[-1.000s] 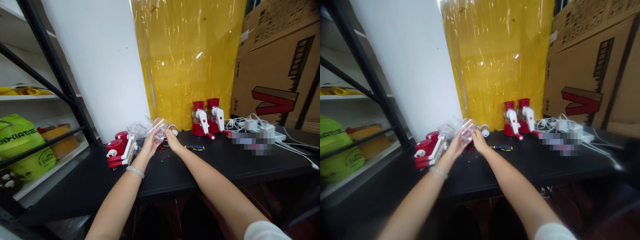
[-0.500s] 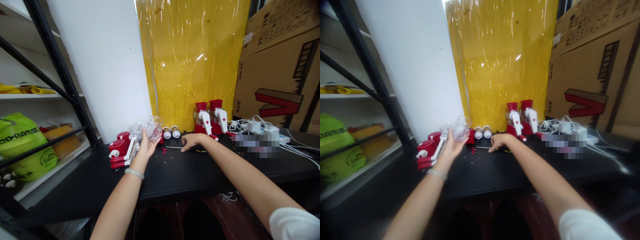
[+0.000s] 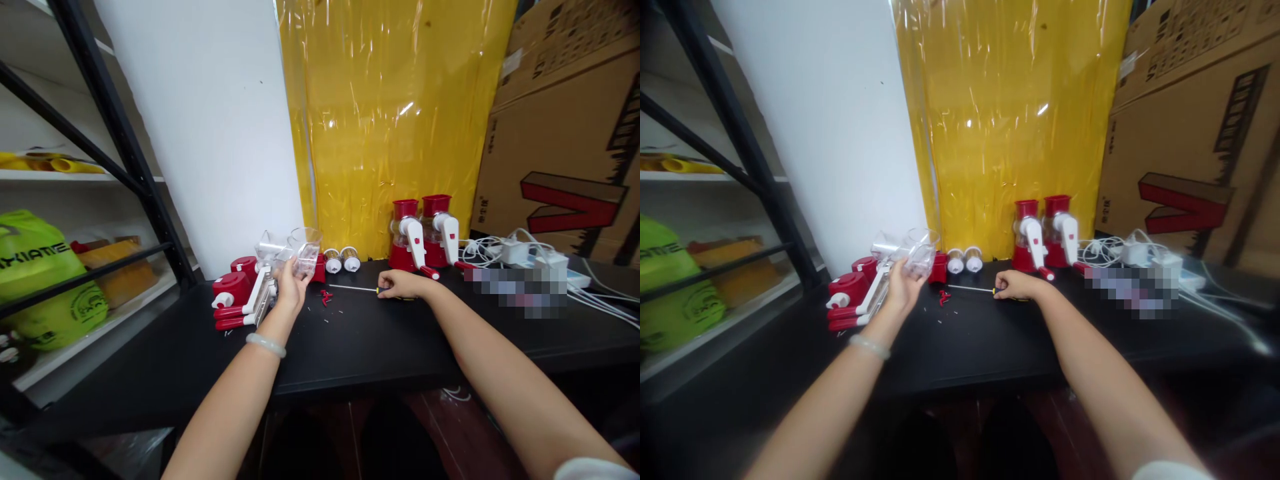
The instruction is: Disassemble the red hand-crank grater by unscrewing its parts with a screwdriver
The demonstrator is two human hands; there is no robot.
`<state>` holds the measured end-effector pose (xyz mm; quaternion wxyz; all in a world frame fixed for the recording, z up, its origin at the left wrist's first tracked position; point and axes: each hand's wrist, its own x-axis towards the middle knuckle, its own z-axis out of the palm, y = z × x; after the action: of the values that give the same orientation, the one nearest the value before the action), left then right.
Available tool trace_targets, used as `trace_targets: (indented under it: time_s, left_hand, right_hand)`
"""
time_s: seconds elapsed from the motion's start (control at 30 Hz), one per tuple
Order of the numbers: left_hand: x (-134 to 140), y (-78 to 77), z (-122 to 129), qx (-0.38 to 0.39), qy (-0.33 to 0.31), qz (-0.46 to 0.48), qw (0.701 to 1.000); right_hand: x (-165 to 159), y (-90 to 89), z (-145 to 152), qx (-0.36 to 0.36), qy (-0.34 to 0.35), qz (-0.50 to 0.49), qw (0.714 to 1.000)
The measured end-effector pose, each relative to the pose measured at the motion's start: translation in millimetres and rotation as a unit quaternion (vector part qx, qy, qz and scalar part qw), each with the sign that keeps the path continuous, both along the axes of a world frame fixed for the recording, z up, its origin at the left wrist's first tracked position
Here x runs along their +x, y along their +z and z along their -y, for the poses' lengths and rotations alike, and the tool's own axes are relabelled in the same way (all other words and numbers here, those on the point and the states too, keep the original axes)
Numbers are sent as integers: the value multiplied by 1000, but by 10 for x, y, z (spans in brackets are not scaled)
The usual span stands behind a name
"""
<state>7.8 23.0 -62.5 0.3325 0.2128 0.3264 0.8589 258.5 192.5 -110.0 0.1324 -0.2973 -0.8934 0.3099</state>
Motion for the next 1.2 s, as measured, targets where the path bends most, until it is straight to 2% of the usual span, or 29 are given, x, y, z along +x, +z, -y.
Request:
trace_targets:
  time_s: [0.13,0.23,0.3,0.57,0.8,1.2]
  left_hand:
    - [49,-35,-18,-31,115,-30,992]
    - [59,-42,-17,-50,147,-42,987]
    - [56,-40,-13,-51,159,-44,985]
    - [71,10,38,-28,133,-16,991]
    - [58,-19,42,-10,106,-27,994]
    - [67,-68,-16,-36,114,-26,992]
  right_hand:
    - [8,66,50,-32,26,-45,998]
    - [-9,61,58,-49,28,-99,993]
    - [-25,53,62,-35,28,-136,990]
    - [-119,102,179,67,8,-212,975]
    - [-146,82,177,103,-25,-227,968]
    - [-188,89,230,130,-69,-241,959]
